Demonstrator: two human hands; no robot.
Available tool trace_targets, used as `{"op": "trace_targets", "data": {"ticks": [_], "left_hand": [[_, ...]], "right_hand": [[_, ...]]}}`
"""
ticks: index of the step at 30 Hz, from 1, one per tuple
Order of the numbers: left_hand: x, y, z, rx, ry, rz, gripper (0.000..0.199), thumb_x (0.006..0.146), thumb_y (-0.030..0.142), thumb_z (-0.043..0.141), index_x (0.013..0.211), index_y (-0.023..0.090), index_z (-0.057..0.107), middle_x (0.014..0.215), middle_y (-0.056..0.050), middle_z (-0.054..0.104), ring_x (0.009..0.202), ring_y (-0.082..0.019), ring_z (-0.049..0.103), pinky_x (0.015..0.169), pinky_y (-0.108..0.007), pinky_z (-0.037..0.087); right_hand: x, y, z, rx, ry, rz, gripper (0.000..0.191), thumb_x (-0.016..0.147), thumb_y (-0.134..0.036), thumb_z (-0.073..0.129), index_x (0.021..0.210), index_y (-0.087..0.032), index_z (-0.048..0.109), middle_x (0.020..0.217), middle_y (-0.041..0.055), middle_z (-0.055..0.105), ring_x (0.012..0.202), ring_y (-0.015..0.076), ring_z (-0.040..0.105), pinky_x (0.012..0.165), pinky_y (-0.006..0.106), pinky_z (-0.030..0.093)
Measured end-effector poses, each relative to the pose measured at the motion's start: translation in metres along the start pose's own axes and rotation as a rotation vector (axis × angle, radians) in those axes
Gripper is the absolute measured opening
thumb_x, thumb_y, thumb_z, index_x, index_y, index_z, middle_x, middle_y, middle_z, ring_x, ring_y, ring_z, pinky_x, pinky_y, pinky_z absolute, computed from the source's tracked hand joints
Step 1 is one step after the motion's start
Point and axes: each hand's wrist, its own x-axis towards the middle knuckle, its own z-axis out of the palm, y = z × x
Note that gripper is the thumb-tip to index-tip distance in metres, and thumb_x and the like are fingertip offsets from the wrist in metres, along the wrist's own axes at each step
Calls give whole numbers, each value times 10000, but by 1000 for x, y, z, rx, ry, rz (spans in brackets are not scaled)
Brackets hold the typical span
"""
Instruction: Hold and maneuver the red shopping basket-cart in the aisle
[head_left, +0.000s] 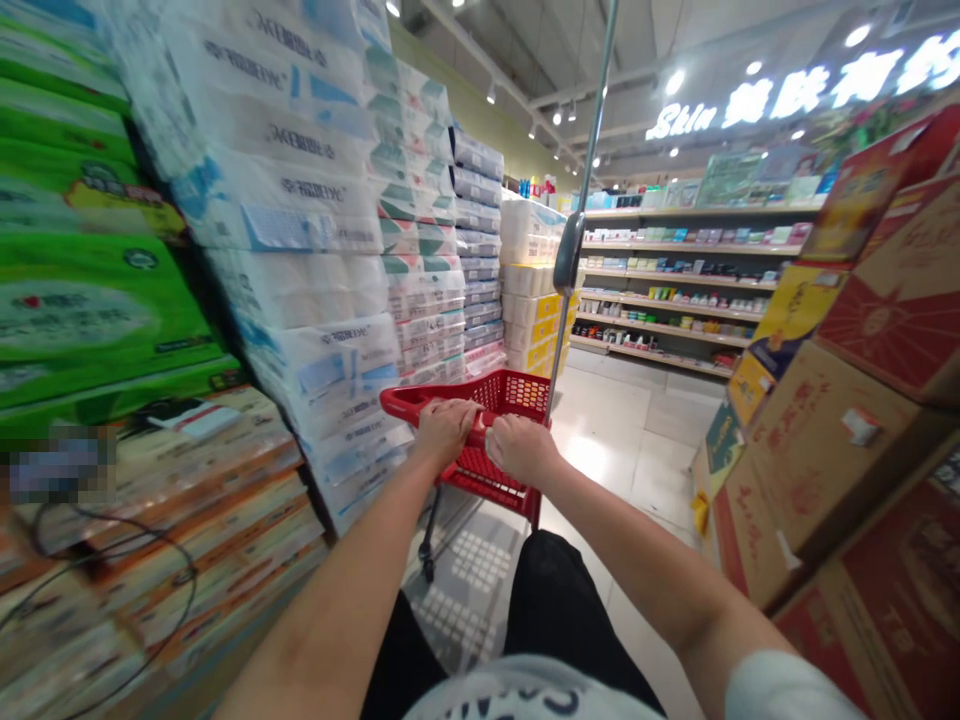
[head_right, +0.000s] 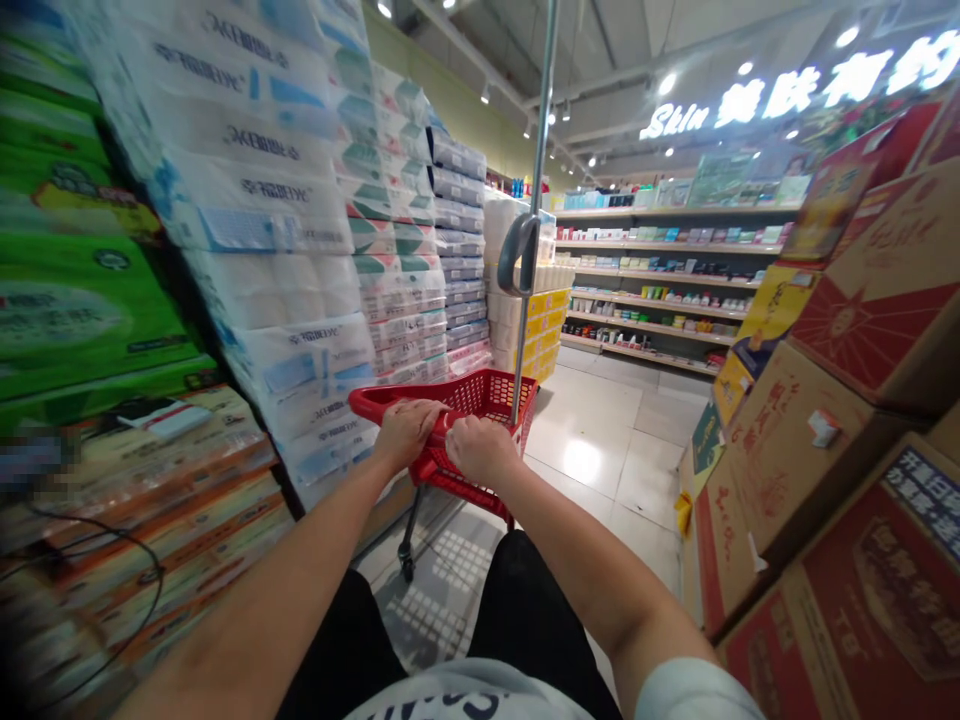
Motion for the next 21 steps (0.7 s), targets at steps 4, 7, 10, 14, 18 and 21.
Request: {"op": "trace_targets", "data": {"ticks": [4, 7, 10, 14, 18, 21], "left_hand": [[0, -8, -7, -58, -25, -76, 392, 973, 324, 256, 1141, 321, 610, 1215, 14, 660, 1169, -161, 533, 1037, -383, 286], [2, -9, -10, -104, -11, -157, 385, 969, 361, 277, 1086, 326, 642, 1175, 23, 677, 1136, -160, 549, 1023, -372, 302], [2, -7, -11, -113, 6, -192, 366, 958, 362, 308, 1053, 326, 660, 1157, 20, 682, 1116, -171, 558, 1015, -375, 309], [0, -8, -10, -117, 17, -192, 359, 958, 355, 313, 1053, 325, 658, 1160, 21, 682, 1118, -165, 560, 1024, -372, 297], [-1, -12, -8, -118, 19, -200, 363, 964, 352, 307, 1072, 315, 652, 1173, 20, 679, 1140, -163, 551, 1030, -374, 282], [-1, -14, -8, -121, 19, -207, 361, 963, 354, 314, 1085, 313, 651, 1185, 18, 676, 1153, -162, 542, 1039, -369, 276]], "right_hand": [[-11, -8, 5, 46, 47, -185, 298, 914, -341, 482, 1143, -168, 560, 1144, 128, 608, 998, 205, 585, 873, 332, 466], [5, -9, -5, 84, -117, 13, 407, 788, -407, 631, 1113, -163, 600, 1021, 110, 663, 899, 220, 637, 761, 298, 496], [32, -6, -20, 147, -410, 117, 441, 654, -477, 719, 970, -170, 689, 903, 79, 708, 782, 226, 667, 637, 266, 491], [46, -9, -31, 214, -550, 67, 355, 628, -466, 747, 844, -185, 719, 809, 31, 717, 702, 186, 668, 586, 227, 479], [21, -32, -18, 55, -308, 119, 313, 806, -312, 613, 1071, -146, 633, 1005, 140, 683, 895, 256, 662, 721, 329, 511], [0, -44, -4, -39, -50, 51, 259, 926, -148, 368, 1083, -143, 574, 1061, 155, 639, 967, 243, 628, 785, 354, 498]]}}
